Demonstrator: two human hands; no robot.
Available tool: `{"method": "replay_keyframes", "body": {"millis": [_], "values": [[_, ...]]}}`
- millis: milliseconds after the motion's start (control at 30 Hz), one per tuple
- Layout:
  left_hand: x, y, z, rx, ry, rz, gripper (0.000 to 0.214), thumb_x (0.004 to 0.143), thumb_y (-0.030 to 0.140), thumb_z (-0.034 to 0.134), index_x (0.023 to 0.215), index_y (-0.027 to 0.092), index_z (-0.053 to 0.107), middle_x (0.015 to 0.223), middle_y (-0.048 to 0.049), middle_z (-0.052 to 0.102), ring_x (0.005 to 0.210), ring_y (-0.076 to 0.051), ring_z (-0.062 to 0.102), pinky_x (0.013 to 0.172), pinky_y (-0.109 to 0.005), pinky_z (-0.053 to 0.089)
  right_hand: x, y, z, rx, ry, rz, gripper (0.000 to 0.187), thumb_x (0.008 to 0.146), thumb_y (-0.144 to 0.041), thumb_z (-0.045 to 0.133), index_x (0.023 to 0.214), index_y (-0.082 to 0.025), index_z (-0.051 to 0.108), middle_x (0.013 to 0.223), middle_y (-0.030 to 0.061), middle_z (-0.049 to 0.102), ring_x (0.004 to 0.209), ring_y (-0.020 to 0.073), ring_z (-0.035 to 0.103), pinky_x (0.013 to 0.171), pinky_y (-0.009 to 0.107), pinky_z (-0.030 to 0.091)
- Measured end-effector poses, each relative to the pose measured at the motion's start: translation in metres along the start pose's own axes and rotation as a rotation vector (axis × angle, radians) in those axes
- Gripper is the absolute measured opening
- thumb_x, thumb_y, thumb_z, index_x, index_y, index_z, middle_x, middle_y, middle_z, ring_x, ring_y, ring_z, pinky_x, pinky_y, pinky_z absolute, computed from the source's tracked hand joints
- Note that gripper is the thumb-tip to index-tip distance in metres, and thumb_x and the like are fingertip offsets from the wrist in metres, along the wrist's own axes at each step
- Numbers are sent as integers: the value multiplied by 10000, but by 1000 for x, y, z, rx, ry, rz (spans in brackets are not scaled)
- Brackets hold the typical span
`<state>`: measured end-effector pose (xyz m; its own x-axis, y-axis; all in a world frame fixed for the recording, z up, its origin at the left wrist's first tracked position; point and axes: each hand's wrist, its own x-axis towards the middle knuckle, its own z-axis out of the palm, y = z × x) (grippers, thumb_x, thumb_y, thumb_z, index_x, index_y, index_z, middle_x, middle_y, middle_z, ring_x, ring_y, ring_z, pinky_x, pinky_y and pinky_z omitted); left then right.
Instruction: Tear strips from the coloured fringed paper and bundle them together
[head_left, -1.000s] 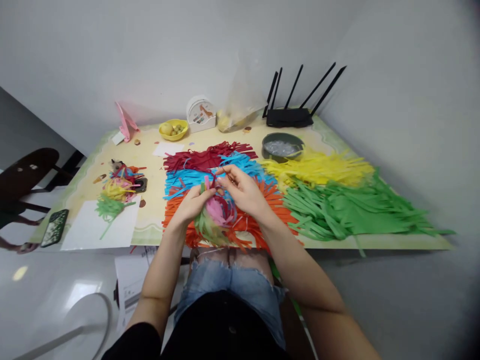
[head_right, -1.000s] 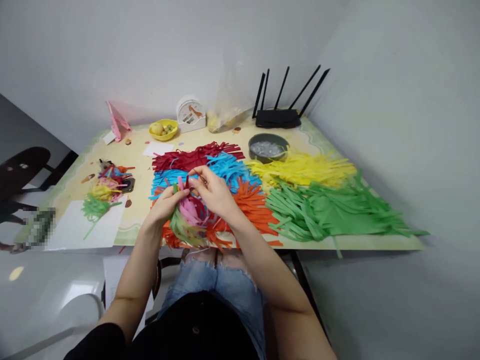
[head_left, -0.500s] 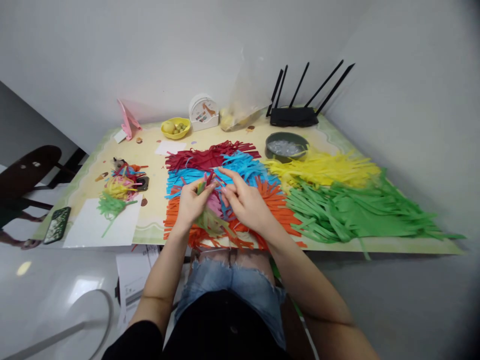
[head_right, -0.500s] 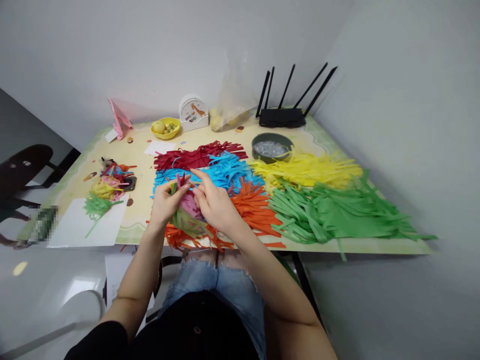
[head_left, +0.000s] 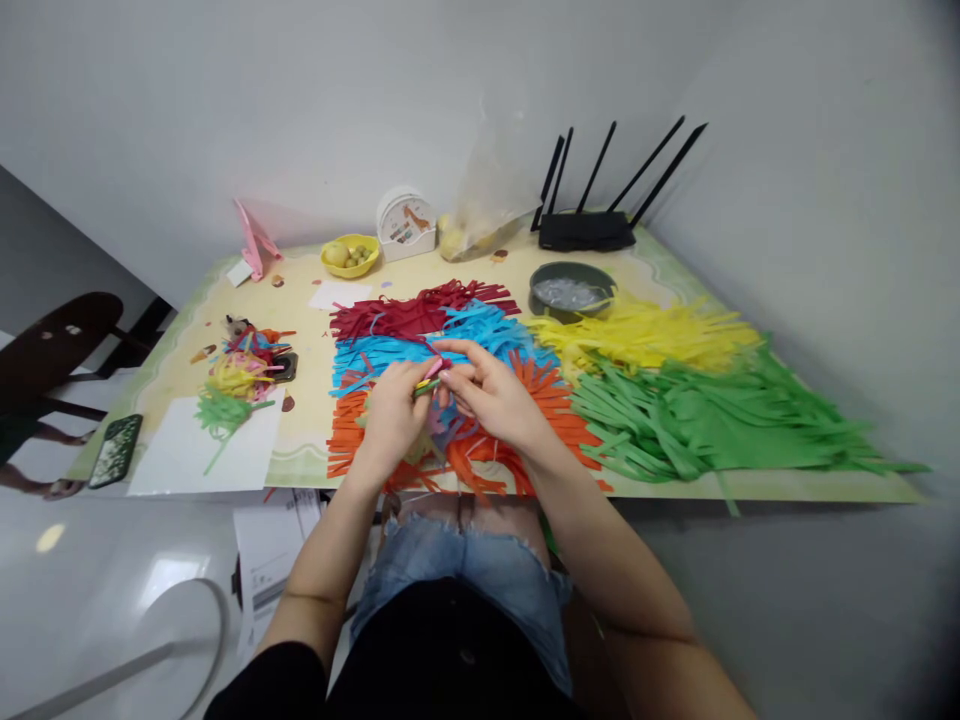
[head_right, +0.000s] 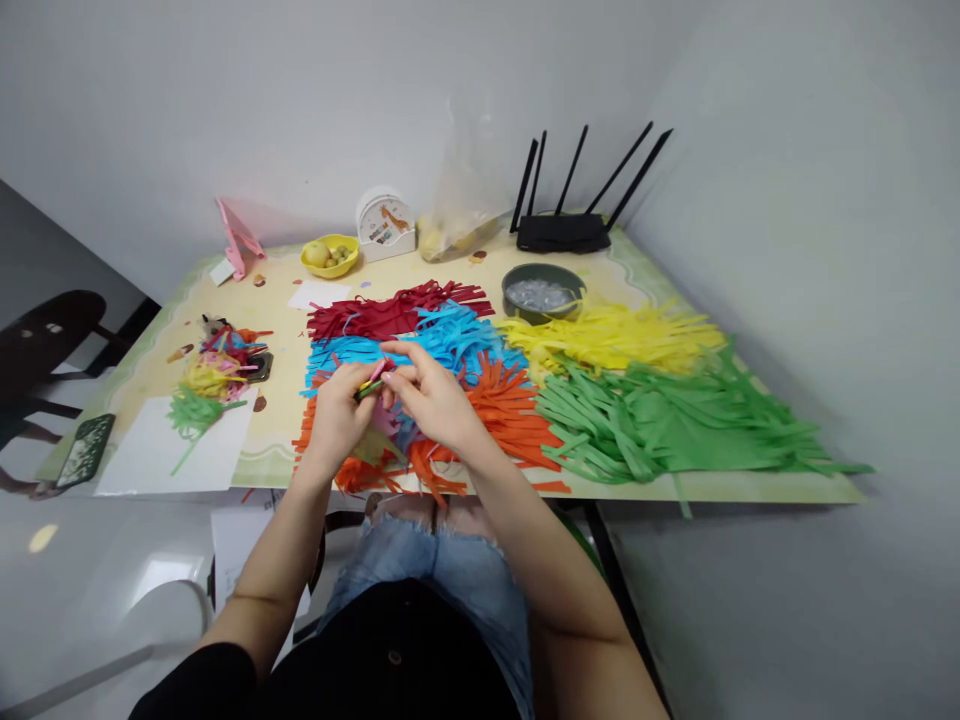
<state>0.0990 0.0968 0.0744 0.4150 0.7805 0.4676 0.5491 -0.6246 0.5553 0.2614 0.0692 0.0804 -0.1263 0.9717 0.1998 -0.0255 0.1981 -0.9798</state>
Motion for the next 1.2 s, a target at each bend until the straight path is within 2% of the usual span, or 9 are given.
{"method": "replay_keyframes", "body": {"millis": [100,200,333,467,533,633,733,1000,1200], "values": [[-1,2,2,41,-53,28,324,815,6,527,994,169,742,914,-72,722,901,-221,625,863,-337,504,4,4,-5,53,19,28,422,835,-568,676,974,-171,648,646,-22,606,442,72,369,435,242,281],[-2,3,7,0,-72,8,369,821,20,529,1096,152,737,919,-86,714,901,-229,617,851,-340,497,5,2,-6,2,187,-36,390,770,-551,765,816,-173,680,662,-18,573,466,60,355,422,231,264],[0,-6,14,-230,-156,-131,198,885,202,599,985,167,766,835,-62,704,823,-222,614,811,-334,477,5,-9,-17,170,521,-177,334,842,-542,704,872,-228,598,686,-32,542,462,67,363,386,209,255],[5,-23,16,-492,-174,-284,282,906,403,599,877,160,739,786,-30,680,769,-196,615,778,-303,470,5,-16,-42,123,785,-363,307,911,-556,606,912,-259,533,667,-47,436,490,88,368,426,213,308],[8,-28,15,-506,-129,-285,284,907,416,591,928,168,727,896,-38,700,860,-199,627,840,-301,467,5,-14,-45,-23,715,-335,305,919,-553,601,916,-249,575,669,-37,422,519,104,383,456,232,324],[11,-26,14,-531,-119,-268,279,896,434,614,869,174,710,876,-33,690,834,-193,613,842,-302,467,7,-9,-32,-290,404,-192,300,908,-517,631,930,-220,667,674,-13,489,569,132,432,514,267,339],[12,-20,12,-556,-140,-227,261,862,420,666,798,171,707,859,-36,691,843,-196,615,858,-307,474,13,-3,-13,-423,184,-190,234,885,-419,657,866,-194,719,678,9,581,649,161,523,623,293,399],[14,-22,0,-846,-207,-353,411,764,523,780,952,158,771,913,-60,738,890,-214,667,877,-322,484,29,7,-23,-180,188,-186,230,811,-409,700,832,-185,747,794,33,733,713,170,614,700,300,478],[22,-18,7,-709,-133,-294,345,788,477,761,885,146,776,782,-20,703,712,-157,589,732,-277,460,26,5,-17,-241,243,-271,179,837,-356,678,848,-191,748,844,43,735,753,174,625,708,304,478]]}}
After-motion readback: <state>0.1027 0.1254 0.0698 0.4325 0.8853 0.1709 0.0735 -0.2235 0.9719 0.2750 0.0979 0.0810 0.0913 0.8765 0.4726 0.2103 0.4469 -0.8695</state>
